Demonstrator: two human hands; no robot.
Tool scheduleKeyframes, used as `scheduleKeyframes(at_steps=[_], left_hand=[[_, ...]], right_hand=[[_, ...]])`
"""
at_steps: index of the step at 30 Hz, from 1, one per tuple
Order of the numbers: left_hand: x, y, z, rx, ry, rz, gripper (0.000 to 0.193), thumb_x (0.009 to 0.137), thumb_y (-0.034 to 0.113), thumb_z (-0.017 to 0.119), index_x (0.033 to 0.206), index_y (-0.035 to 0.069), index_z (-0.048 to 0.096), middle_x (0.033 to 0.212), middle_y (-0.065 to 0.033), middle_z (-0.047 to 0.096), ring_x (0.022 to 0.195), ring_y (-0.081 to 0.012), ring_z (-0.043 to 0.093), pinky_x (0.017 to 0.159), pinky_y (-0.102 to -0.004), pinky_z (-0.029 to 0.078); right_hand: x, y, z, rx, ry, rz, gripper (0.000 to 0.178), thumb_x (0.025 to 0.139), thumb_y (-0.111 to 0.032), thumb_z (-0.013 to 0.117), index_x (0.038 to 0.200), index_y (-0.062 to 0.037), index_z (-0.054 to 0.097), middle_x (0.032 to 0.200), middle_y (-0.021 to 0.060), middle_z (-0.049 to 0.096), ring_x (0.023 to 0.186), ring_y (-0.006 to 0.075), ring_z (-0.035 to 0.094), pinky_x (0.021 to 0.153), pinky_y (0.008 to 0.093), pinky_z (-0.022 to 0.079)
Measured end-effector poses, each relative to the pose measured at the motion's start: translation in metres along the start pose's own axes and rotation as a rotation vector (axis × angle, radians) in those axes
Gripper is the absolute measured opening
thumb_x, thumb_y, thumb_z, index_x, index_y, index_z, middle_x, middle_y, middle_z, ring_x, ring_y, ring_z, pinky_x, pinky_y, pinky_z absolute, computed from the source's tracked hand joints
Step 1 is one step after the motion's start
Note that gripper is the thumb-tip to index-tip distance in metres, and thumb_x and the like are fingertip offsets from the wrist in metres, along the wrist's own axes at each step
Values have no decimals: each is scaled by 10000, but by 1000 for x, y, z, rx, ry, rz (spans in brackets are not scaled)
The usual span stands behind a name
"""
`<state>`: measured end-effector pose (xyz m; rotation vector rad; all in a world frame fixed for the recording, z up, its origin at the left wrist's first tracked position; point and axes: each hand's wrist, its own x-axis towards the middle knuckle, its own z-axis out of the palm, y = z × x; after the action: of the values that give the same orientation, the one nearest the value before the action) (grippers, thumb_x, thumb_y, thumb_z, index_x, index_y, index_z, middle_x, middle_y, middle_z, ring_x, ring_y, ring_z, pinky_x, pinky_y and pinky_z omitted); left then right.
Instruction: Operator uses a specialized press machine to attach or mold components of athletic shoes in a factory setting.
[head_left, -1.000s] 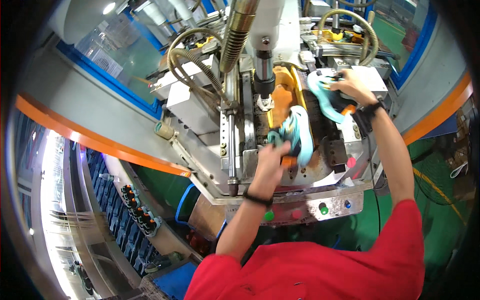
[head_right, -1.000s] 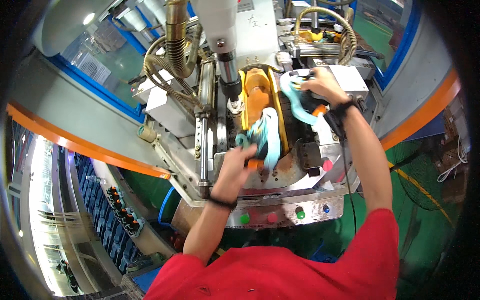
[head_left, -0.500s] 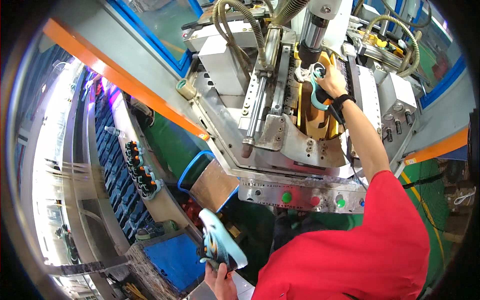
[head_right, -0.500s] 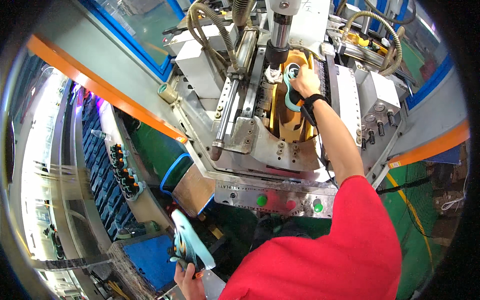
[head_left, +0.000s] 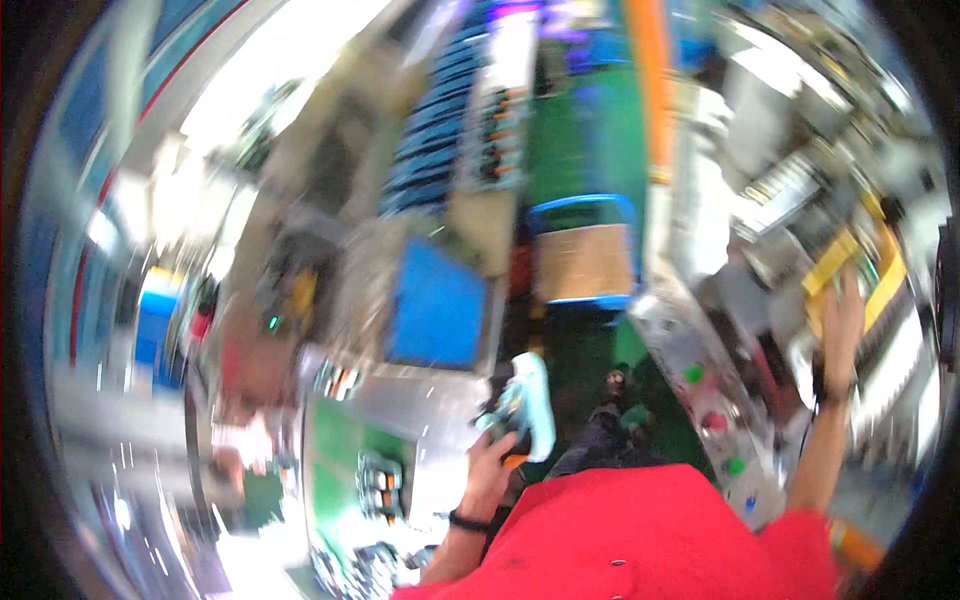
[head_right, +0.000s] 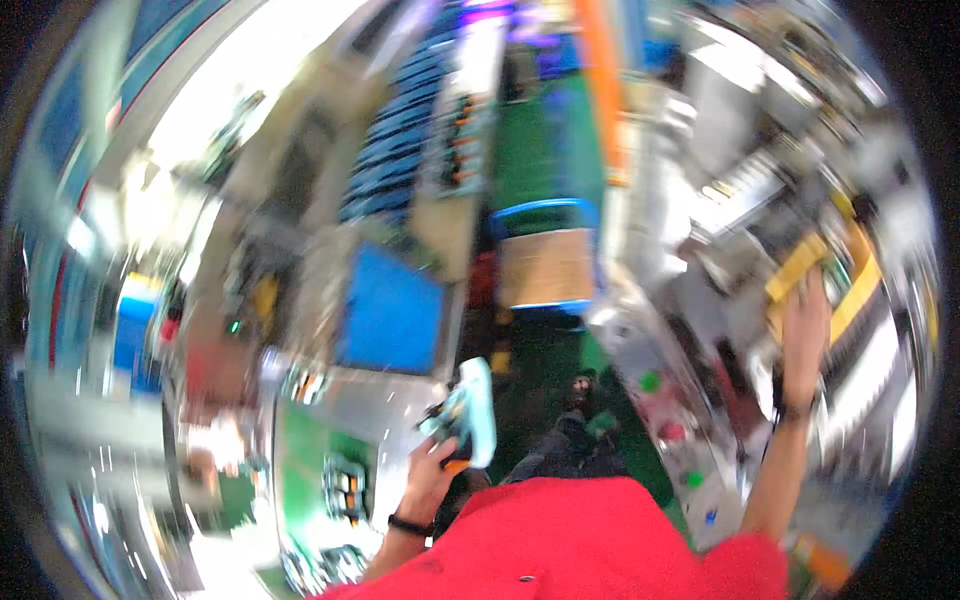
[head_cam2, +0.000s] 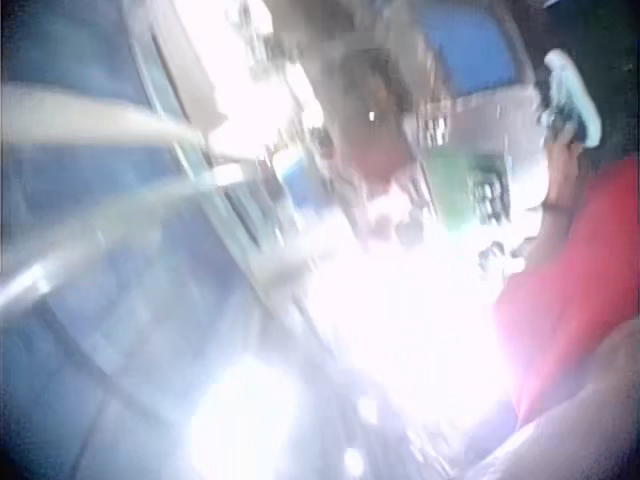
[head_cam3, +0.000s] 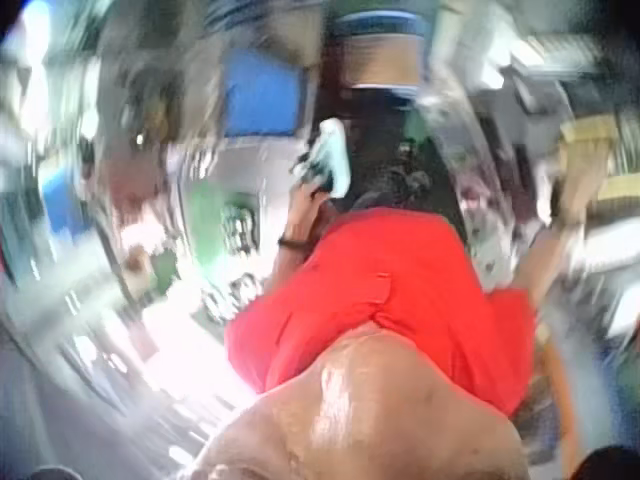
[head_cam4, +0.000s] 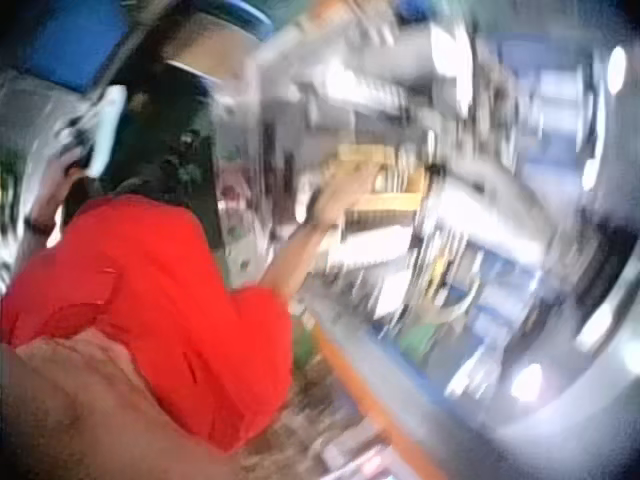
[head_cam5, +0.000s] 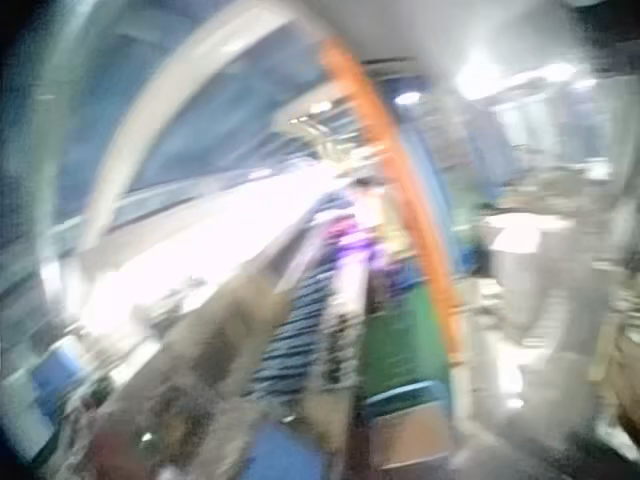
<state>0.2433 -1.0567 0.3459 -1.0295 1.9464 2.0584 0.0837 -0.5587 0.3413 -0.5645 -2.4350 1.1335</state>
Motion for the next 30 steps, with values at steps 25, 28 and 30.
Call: scheduleKeyframes(at_steps=[25,28,30], left_hand=[[189,-156,-538,-574,1075,167,239,665,-25,615,899,-7,568,753,-70,562,692,-226,585,598,-368,499],[228,-181,-643,-276,1404,-16,480,658,67,624,1108,-49,507,919,-192,658,827,-332,650,745,-429,517],[262,-179,-698,36,1436,-198,568,702,106,591,1218,-69,428,950,-240,669,896,-417,649,838,-426,508]], right_hand=[[-150,-640,352,140,-413,-1515,477,812,-25,656,1275,-83,555,1178,71,650,1072,204,598,869,330,450],[-254,-788,411,238,-647,-1831,706,732,4,663,1390,-176,479,1341,45,573,1194,222,549,954,403,436],[-318,-840,453,184,-675,-1915,800,684,22,640,1427,-194,435,1405,53,514,1255,222,506,1004,426,420]])
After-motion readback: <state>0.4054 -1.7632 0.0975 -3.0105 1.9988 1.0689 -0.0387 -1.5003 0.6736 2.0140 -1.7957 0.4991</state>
